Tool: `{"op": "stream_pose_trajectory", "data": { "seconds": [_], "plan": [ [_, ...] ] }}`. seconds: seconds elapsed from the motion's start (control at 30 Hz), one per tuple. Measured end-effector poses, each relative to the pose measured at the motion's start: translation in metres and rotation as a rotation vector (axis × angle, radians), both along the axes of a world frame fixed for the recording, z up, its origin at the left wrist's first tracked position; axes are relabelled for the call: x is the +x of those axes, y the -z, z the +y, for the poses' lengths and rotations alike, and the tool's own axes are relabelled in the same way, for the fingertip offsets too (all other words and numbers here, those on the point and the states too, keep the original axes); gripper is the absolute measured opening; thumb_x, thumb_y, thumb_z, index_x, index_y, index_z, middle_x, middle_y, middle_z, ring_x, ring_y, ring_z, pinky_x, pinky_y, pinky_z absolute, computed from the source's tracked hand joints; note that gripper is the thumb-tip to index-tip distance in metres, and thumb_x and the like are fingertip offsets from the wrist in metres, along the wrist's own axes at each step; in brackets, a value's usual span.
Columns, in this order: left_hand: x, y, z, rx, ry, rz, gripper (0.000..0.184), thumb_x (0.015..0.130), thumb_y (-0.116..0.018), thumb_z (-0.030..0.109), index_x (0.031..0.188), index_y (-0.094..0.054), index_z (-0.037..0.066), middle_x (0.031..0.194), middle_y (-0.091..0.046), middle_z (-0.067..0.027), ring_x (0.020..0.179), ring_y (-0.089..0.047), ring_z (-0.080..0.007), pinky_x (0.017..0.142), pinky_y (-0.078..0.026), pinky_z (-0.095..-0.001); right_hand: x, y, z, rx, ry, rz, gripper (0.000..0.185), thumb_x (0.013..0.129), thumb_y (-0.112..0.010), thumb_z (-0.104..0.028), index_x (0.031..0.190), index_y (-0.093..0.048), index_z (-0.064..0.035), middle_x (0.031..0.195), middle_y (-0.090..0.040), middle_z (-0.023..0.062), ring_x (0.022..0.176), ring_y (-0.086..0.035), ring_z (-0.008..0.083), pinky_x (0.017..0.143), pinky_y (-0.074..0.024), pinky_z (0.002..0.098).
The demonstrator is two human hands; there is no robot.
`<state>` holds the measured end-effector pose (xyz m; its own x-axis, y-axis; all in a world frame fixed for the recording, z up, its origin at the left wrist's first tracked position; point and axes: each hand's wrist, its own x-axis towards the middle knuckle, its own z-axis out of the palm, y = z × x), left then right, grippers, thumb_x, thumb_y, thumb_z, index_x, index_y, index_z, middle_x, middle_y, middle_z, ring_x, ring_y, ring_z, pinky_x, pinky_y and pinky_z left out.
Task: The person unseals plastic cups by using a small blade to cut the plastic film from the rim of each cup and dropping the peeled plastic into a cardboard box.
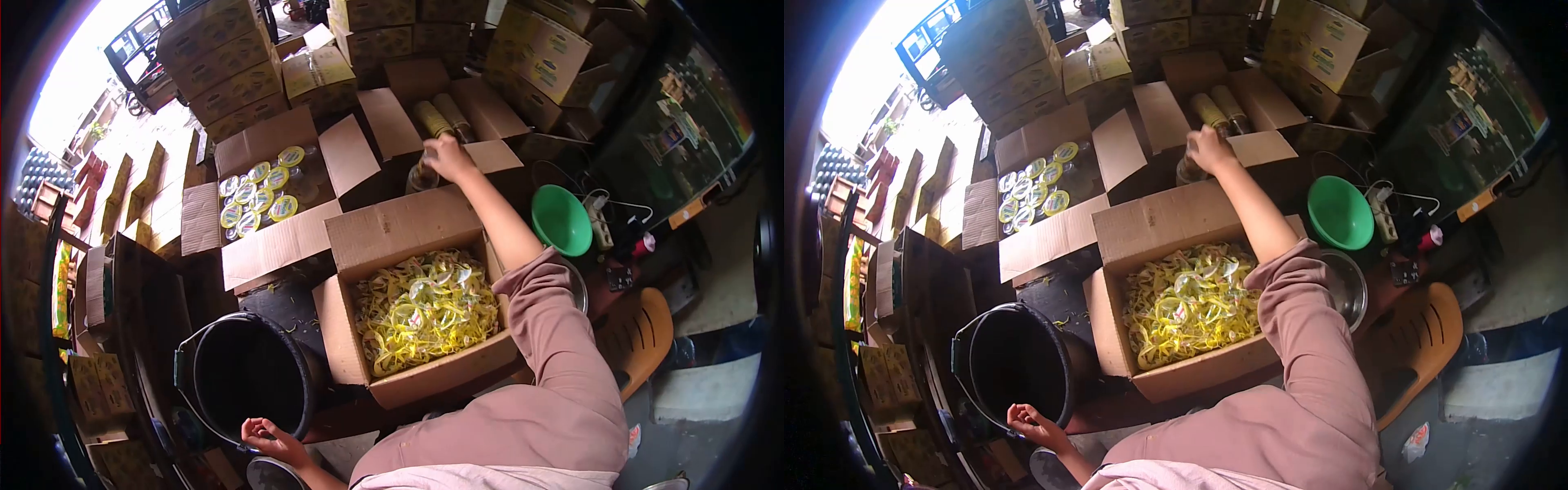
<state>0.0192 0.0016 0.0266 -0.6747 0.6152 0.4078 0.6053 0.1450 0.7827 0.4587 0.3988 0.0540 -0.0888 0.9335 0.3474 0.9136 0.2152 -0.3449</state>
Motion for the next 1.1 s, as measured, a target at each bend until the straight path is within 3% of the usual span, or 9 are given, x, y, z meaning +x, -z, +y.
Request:
{"op": "stream_pose_trajectory", "data": {
  "seconds": [0.27, 0.47, 0.5, 0.6, 0.67, 0.73, 0.77, 0.9, 1.1],
  "plan": [
    [-0.001, 0.005, 0.002, -0.002, -0.052, 0.021, 0.023, 0.087, -0.048, 0.019, 0.102, -0.044, 0.003, 0.079, -0.046, -0.0044, 0.069, -0.043, -0.0130, 0.062, -0.036, -0.0255, -0.008, 0.004, 0.012, -0.052, 0.018, 0.063, 0.037, 0.068, -0.069, -0.015, 0.104, -0.060, -0.0103, 0.099, -0.054, 0.0164, 0.094, -0.055, 0.0324, 0.082, -0.0464, 0.0384],
    [0.002, -0.001, 0.005, -0.074, -0.085, 0.079, 0.021, 0.087, -0.049, 0.019, 0.102, -0.046, 0.004, 0.079, -0.047, -0.0044, 0.069, -0.043, -0.0131, 0.062, -0.036, -0.0254, 0.004, 0.017, -0.003, -0.013, -0.016, 0.169, 0.073, 0.064, -0.073, -0.018, 0.128, -0.038, -0.0100, 0.110, -0.046, 0.0188, 0.103, -0.048, 0.0333, 0.088, -0.0423, 0.0384],
    [0.001, -0.002, 0.005, -0.089, -0.082, 0.085, 0.021, 0.087, -0.049, 0.019, 0.102, -0.046, 0.004, 0.079, -0.047, -0.0044, 0.069, -0.043, -0.0130, 0.062, -0.036, -0.0253, 0.006, 0.016, -0.017, 0.041, -0.008, 0.175, 0.085, 0.063, -0.073, -0.016, 0.134, -0.026, -0.0101, 0.115, -0.042, 0.0195, 0.107, -0.045, 0.0340, 0.090, -0.0401, 0.0389],
    [-0.003, 0.002, 0.006, -0.067, -0.065, 0.034, 0.022, 0.088, -0.050, 0.020, 0.101, -0.048, 0.002, 0.080, -0.049, -0.0043, 0.067, -0.044, -0.0111, 0.058, -0.038, -0.0228, 0.007, 0.022, -0.075, 0.073, -0.015, 0.296, 0.079, 0.062, -0.073, -0.014, 0.131, -0.034, -0.0107, 0.107, -0.047, 0.0133, 0.075, -0.055, 0.0226, 0.070, -0.0478, 0.0333],
    [0.003, -0.004, 0.008, -0.074, -0.071, 0.052, 0.021, 0.088, -0.050, 0.020, 0.101, -0.048, 0.003, 0.080, -0.048, -0.0034, 0.066, -0.043, -0.0105, 0.060, -0.038, -0.0229, -0.012, 0.016, -0.117, 0.025, -0.145, 0.249, 0.072, 0.064, -0.071, -0.013, 0.128, -0.039, -0.0098, 0.103, -0.049, 0.0112, 0.067, -0.054, 0.0193, 0.064, -0.0482, 0.0319],
    [0.001, -0.002, 0.006, -0.093, -0.084, 0.063, 0.022, 0.088, -0.049, 0.019, 0.103, -0.046, 0.003, 0.084, -0.049, -0.0044, 0.068, -0.044, -0.0113, 0.060, -0.038, -0.0244, -0.033, 0.020, -0.137, -0.064, -0.237, 0.213, 0.065, 0.066, -0.069, -0.013, 0.124, -0.042, -0.0089, 0.101, -0.050, 0.0095, 0.070, -0.055, 0.0201, 0.066, -0.0484, 0.0325],
    [0.002, -0.003, 0.004, -0.082, -0.088, 0.024, 0.021, 0.087, -0.049, 0.018, 0.102, -0.047, 0.003, 0.085, -0.049, -0.0047, 0.069, -0.044, -0.0124, 0.062, -0.038, -0.0254, -0.044, 0.018, -0.141, -0.193, -0.256, 0.202, 0.056, 0.067, -0.068, -0.017, 0.119, -0.047, -0.0112, 0.105, -0.051, 0.0098, 0.092, -0.055, 0.0298, 0.077, -0.0472, 0.0387],
    [0.002, -0.002, 0.002, -0.030, -0.141, 0.031, 0.024, 0.087, -0.048, 0.025, 0.098, -0.048, 0.004, 0.081, -0.048, -0.0051, 0.070, -0.045, -0.0137, 0.064, -0.038, -0.0260, -0.102, 0.040, -0.123, -0.123, -0.366, 0.209, 0.039, 0.069, -0.068, -0.021, 0.104, -0.056, -0.0087, 0.099, -0.054, 0.0096, 0.091, -0.056, 0.0281, 0.076, -0.0477, 0.0374],
    [0.005, -0.010, 0.003, 0.063, -0.145, -0.115, 0.022, 0.088, -0.044, 0.025, 0.093, -0.044, 0.004, 0.075, -0.044, -0.0050, 0.066, -0.043, -0.0127, 0.059, -0.035, -0.0250, -0.230, 0.050, -0.042, -0.101, -0.316, 0.247, 0.042, 0.067, -0.070, -0.032, 0.100, -0.058, -0.0073, 0.096, -0.055, 0.0118, 0.091, -0.055, 0.0285, 0.077, -0.0474, 0.0371]
  ]
}}
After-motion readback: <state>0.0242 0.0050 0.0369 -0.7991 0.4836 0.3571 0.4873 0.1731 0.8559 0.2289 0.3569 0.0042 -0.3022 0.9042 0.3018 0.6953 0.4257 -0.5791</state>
